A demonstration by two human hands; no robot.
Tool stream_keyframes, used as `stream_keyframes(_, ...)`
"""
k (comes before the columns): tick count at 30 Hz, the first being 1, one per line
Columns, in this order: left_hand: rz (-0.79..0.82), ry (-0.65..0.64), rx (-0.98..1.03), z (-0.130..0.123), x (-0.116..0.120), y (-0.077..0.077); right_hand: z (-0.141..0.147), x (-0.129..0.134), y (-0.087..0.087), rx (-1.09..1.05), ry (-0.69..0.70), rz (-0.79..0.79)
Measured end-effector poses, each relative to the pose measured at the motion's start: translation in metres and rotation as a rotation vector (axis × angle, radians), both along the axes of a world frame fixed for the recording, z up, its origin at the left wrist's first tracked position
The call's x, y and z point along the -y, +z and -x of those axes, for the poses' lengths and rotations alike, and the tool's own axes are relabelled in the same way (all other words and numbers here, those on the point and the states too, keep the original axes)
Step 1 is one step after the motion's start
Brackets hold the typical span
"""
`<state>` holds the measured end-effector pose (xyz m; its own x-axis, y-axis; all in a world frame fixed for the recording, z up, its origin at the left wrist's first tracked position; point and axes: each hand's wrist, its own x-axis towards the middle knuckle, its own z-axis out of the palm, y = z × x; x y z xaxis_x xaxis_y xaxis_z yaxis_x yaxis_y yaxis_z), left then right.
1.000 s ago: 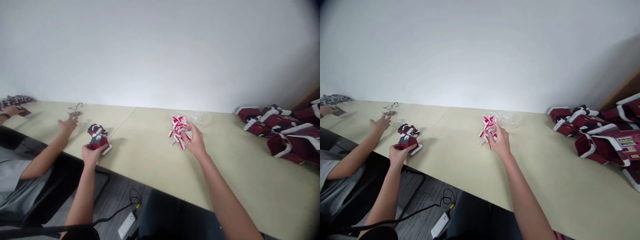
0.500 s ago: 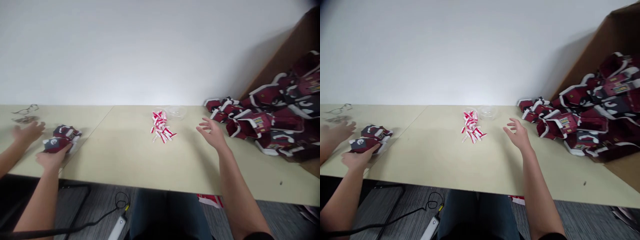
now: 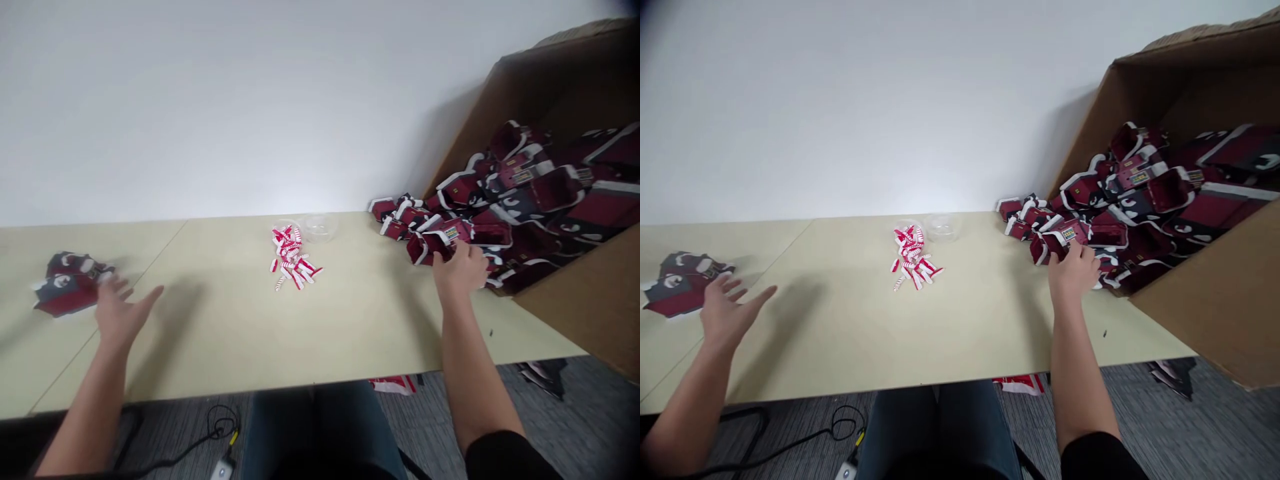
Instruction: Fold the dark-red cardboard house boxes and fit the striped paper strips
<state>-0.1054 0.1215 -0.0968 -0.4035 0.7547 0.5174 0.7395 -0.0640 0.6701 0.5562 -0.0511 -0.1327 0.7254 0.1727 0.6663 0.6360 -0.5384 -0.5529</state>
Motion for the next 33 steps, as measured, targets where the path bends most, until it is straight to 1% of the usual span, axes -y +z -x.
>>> stream_keyframes(4, -0.027, -0.200, 0.078, -0.062, 0.012, 0.013, -0.031, -0.011, -0.008, 0.034, -0.075, 0.091)
stream_keyframes(7, -0.074, -0.332, 0.111, -0.096, 0.015, 0.017, -0.054, -0.014, -0.016, 0.074, -0.058, 0.130)
stream_keyframes(9, -0.094, -0.395, 0.149, -0.117, 0.014, 0.018, -0.059, -0.013, -0.018, 0.144, -0.045, 0.126)
stream_keyframes(11, -0.090, -0.479, 0.205, -0.140, 0.014, 0.020, -0.050, -0.011, -0.016, 0.279, -0.017, 0.088)
stream_keyframes(13, -0.048, -0.641, 0.288, -0.164, 0.017, 0.022, -0.024, -0.011, -0.012, 0.451, 0.075, 0.045)
stream_keyframes(15, 0.067, -0.900, 0.392, -0.188, 0.022, 0.021, 0.018, -0.014, -0.006, 0.631, 0.243, 0.006)
stream_keyframes(17, 0.249, -1.193, 0.511, -0.209, 0.028, 0.015, 0.071, -0.019, 0.001, 0.781, 0.442, -0.048)
stream_keyframes(18, 0.342, -1.313, 0.588, -0.217, 0.030, 0.009, 0.100, -0.024, 0.003, 0.838, 0.557, -0.058)
stream_keyframes(19, 0.423, -1.402, 0.674, -0.223, 0.031, 0.003, 0.128, -0.029, 0.005, 0.870, 0.668, -0.061)
stream_keyframes(20, 0.475, -1.449, 0.770, -0.227, 0.032, -0.004, 0.156, -0.035, 0.005, 0.887, 0.787, -0.050)
stream_keyframes(21, 0.496, -1.453, 0.870, -0.228, 0.031, -0.011, 0.182, -0.041, 0.005, 0.897, 0.898, -0.056)
stream_keyframes(22, 0.490, -1.420, 0.958, -0.227, 0.030, -0.017, 0.206, -0.049, 0.005, 0.890, 0.980, -0.052)
stream_keyframes(24, 0.435, -1.277, 1.058, -0.220, 0.023, -0.025, 0.243, -0.065, 0.003, 0.879, 1.115, 0.013)
stream_keyframes(26, 0.388, -1.118, 1.070, -0.208, 0.014, -0.028, 0.264, -0.080, 0.003, 0.826, 1.193, 0.121)
stream_keyframes(27, 0.369, -1.056, 1.064, -0.202, 0.009, -0.028, 0.268, -0.086, 0.004, 0.777, 1.209, 0.170)
stream_keyframes(29, 0.300, -0.953, 1.067, -0.190, -0.001, -0.025, 0.265, -0.095, 0.006, 0.624, 1.193, 0.237)
stream_keyframes(31, 0.206, -0.859, 1.063, -0.181, -0.010, -0.023, 0.249, -0.098, 0.007, 0.417, 1.143, 0.289)
stream_keyframes(33, 0.128, -0.778, 1.011, -0.176, -0.016, -0.023, 0.226, -0.099, 0.004, 0.237, 1.086, 0.378)
